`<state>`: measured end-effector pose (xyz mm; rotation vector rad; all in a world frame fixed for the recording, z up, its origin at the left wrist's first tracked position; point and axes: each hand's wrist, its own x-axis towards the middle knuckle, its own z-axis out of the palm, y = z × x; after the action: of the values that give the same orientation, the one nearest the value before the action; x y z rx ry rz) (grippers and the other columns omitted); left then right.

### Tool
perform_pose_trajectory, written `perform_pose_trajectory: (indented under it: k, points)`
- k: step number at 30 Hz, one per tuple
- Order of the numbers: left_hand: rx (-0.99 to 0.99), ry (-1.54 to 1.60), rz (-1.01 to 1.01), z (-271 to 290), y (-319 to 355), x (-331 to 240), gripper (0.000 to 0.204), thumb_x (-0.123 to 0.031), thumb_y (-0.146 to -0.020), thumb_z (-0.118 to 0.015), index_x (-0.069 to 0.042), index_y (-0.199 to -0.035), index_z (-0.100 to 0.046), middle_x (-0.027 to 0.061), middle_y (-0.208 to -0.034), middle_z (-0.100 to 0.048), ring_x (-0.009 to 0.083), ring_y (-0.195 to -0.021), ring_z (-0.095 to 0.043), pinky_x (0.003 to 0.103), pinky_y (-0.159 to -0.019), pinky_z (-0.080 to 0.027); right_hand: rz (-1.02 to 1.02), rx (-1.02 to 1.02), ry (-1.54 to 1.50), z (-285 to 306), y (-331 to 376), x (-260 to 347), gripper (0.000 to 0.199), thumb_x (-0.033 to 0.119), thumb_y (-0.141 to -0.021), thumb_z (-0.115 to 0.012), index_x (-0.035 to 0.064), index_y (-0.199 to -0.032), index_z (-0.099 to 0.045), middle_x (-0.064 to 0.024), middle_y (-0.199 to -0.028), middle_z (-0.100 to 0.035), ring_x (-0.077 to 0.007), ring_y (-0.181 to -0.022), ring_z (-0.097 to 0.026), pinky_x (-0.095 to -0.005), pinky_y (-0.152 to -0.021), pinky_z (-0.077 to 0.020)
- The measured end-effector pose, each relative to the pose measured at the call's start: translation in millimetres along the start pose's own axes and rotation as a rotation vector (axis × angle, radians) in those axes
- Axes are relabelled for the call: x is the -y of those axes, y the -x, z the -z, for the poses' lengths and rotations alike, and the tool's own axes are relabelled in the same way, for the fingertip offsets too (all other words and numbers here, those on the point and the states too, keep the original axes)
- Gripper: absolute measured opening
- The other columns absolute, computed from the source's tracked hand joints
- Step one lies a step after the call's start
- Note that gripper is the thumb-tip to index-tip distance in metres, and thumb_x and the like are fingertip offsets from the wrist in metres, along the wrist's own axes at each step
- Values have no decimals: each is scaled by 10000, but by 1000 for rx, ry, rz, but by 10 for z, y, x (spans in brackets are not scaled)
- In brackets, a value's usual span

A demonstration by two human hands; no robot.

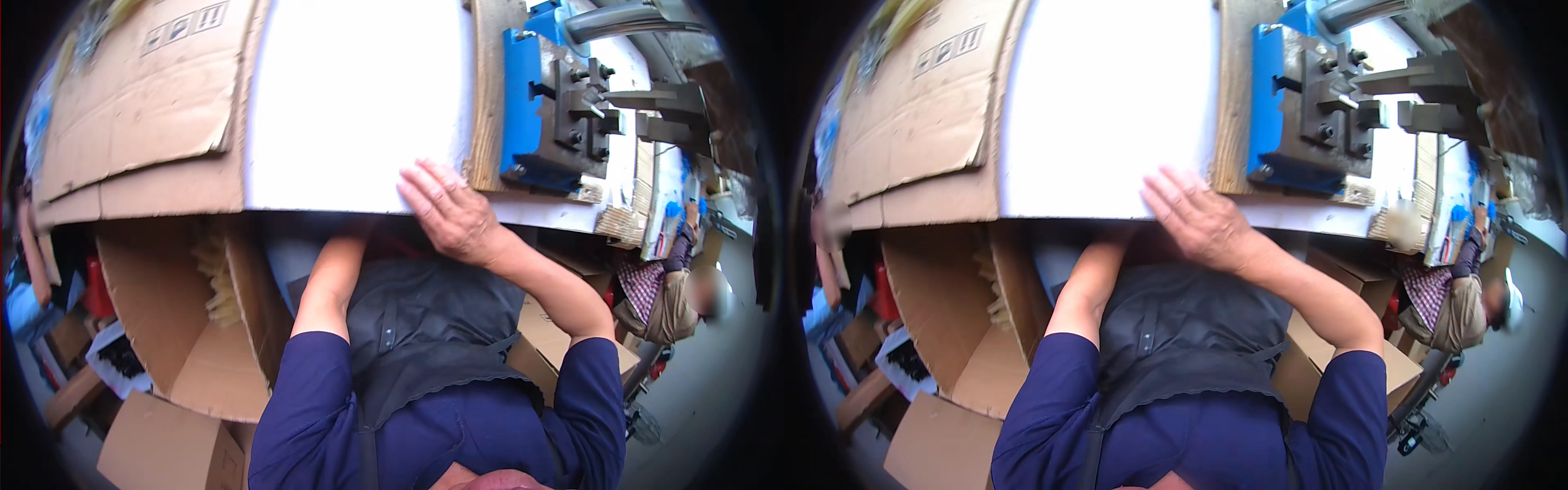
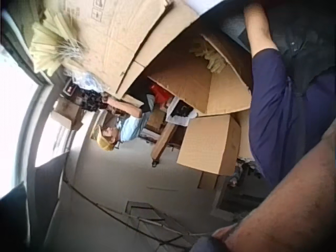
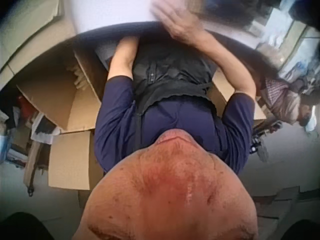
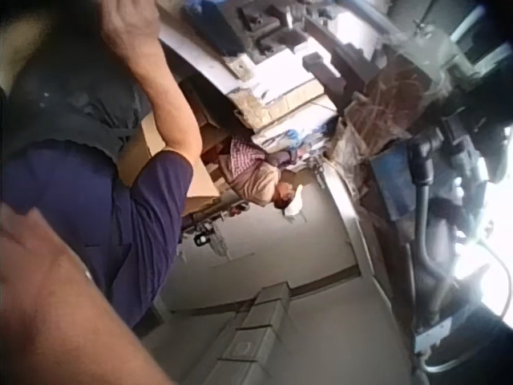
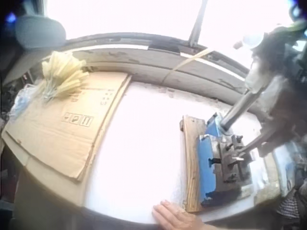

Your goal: Assembling industrial brush heads using a manual press machine.

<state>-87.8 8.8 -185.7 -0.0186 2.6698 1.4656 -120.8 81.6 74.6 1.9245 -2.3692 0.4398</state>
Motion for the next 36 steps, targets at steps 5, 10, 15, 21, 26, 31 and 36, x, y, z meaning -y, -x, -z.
perform_pose_trajectory:
  k: [5, 10, 15, 21, 26, 31, 36]
  points:
    - [44, 197, -204, -395, -1139, -435, 248, -171, -949, -531, -53, -1106, -683, 203, -1240, -623, 344, -1140, -601, 443, -916, -495, -34, 23, -30, -46, 56, -49, 466, 111, -825, -642, -41, -1262, -591, -191, -1339, -572, -362, -1256, -548, -449, -1072, -459]
    - [95, 368, -339, -855, -1799, -761, 248, -167, -950, -530, -53, -1109, -682, 203, -1230, -628, 344, -1134, -604, 442, -914, -496, 11, -14, -2, -84, 14, -144, 302, 140, -870, -640, -13, -1128, -679, -168, -1236, -650, -326, -1191, -597, -407, -1033, -492]
    - [103, 476, -426, -1182, -2270, -964, 247, -164, -951, -528, -53, -1112, -680, 202, -1220, -633, 343, -1127, -608, 442, -913, -498, 4, -45, -9, -72, -6, -155, 226, 65, -906, -617, -27, -1101, -685, -166, -1219, -660, -298, -1151, -623, -363, -1002, -512]
    - [88, 494, -451, -1444, -2597, -699, 247, -159, -953, -526, -54, -1116, -679, 200, -1208, -638, 343, -1119, -613, 442, -910, -499, 0, -38, -38, -113, -21, -156, 226, 56, -910, -616, -16, -1109, -695, -151, -1228, -655, -290, -1161, -611, -360, -1004, -495]
    - [58, 471, -384, -1526, -2600, -270, 246, -156, -955, -524, -54, -1119, -677, 199, -1198, -643, 343, -1112, -617, 441, -908, -501, -10, -22, -35, -114, 22, -129, 230, 51, -889, -625, 10, -1098, -712, -132, -1225, -656, -273, -1134, -606, -338, -983, -483]
    - [48, 471, -333, -1655, -2477, -41, 246, -152, -956, -523, -55, -1122, -676, 198, -1188, -648, 343, -1105, -620, 441, -906, -502, -42, 2, -93, -97, 17, -99, 264, 47, -859, -646, 27, -1114, -715, -137, -1240, -648, -284, -1146, -588, -337, -963, -470]
    - [53, 460, -313, -1727, -2322, 76, 246, -149, -957, -521, -55, -1125, -674, 197, -1178, -653, 343, -1099, -624, 440, -904, -503, -54, -42, -76, -147, 13, -116, 250, 59, -868, -641, 33, -1105, -717, -134, -1229, -654, -282, -1135, -596, -339, -962, -477]
